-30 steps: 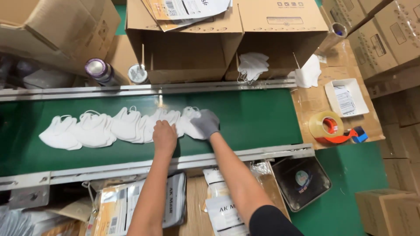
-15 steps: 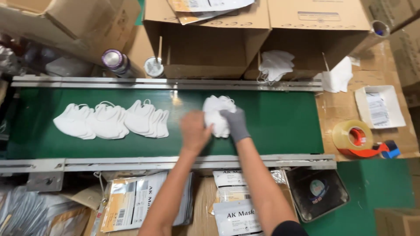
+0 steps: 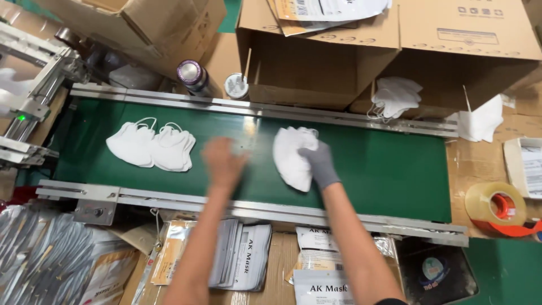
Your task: Manually packaging white face masks into individual plastic sleeves and organizing the packaged units into a larger cardboard shipping box.
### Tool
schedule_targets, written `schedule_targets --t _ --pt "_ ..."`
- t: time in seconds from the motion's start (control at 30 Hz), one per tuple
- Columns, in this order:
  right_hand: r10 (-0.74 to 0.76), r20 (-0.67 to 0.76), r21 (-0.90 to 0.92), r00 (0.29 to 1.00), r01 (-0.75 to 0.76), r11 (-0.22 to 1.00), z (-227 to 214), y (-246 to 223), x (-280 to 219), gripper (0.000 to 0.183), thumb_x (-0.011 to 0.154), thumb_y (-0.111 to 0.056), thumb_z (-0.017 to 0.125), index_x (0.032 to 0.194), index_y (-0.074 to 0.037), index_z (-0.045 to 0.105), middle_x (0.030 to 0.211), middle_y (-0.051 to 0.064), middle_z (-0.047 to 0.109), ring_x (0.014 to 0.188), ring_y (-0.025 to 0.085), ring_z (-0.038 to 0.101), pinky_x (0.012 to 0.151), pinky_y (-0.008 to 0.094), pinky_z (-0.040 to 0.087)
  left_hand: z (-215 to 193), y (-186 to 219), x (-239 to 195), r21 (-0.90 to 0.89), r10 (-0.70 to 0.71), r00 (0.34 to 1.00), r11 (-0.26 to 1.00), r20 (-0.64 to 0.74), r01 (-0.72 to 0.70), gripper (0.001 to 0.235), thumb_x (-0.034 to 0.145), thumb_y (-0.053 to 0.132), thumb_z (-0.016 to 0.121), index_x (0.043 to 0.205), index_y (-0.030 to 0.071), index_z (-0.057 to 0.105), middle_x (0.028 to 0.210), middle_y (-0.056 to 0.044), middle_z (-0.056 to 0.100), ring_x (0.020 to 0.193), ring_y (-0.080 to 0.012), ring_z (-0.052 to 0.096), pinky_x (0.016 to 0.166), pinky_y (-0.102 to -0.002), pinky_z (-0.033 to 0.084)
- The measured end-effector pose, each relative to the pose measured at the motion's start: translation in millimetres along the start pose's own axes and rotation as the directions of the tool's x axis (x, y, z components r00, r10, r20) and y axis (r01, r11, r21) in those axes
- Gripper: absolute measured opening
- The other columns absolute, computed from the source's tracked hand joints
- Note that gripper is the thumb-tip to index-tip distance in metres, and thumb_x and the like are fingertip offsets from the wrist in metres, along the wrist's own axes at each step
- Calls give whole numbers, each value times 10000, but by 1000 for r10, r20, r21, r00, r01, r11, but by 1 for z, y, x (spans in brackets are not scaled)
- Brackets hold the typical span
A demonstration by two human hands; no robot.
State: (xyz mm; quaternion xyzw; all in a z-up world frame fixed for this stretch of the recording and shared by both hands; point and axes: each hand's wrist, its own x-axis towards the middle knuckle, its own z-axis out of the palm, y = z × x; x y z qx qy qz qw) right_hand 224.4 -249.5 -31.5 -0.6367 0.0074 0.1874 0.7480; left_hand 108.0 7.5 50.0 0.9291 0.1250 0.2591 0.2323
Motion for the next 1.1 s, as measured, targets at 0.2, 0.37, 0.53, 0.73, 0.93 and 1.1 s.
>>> schedule_targets --t 0.2,0.37,0.53,0.73,0.93,1.1 --pt "92 -35 25 995 -91 996 -38 -16 2 454 739 21 729 1185 74 670 1093 164 748 924 253 754 812 354 619 35 -273 -33 517 -344 937 814 62 264 223 836 254 793 893 68 682 897 -168 719 861 -357 698 771 -471 565" --pt "33 222 -82 974 -15 996 76 -8 -17 530 879 -158 699 1354 39 571 1292 141 657 1162 229 627 985 333 495 51 -111 -48 -292 -411 860 819 303 494 415 752 173 832 1120 52 684 922 -142 713 783 -267 695 701 -415 561" --pt "14 444 -201 896 84 976 137 -38 -49 639 1020 -336 672 1524 3 473 1492 116 566 1400 203 499 1158 309 372 23 -62 -75 -888 -656 687 56 312 457 655 784 123 822 1388 81 571 1262 9 698 1099 -141 686 903 -330 560" --pt "-84 630 -395 772 411 822 95 -7 -49 964 809 -302 804 1584 -34 296 1603 187 333 1459 295 346 1173 386 312 -60 -4 -37 -163 -21 890 981 456 106 887 554 199 954 1295 -70 546 1284 -248 642 1137 -413 621 870 -507 451" --pt "-28 507 -160 861 126 979 88 14 -59 1000 809 -291 834 1611 -74 277 1617 175 403 1453 282 432 1219 349 344 -4 -53 -75 -397 -295 882 808 368 436 334 882 178 754 1185 43 724 1148 -157 774 1044 -274 756 926 -338 559" --pt "100 372 -36 923 -94 995 113 7 -97 865 776 -163 825 1529 45 451 1464 233 547 1302 293 535 1087 394 476 -12 -16 -89 -818 -428 778 136 461 559 757 739 154 874 1419 48 560 1342 -133 632 1189 -209 617 1011 -322 489"
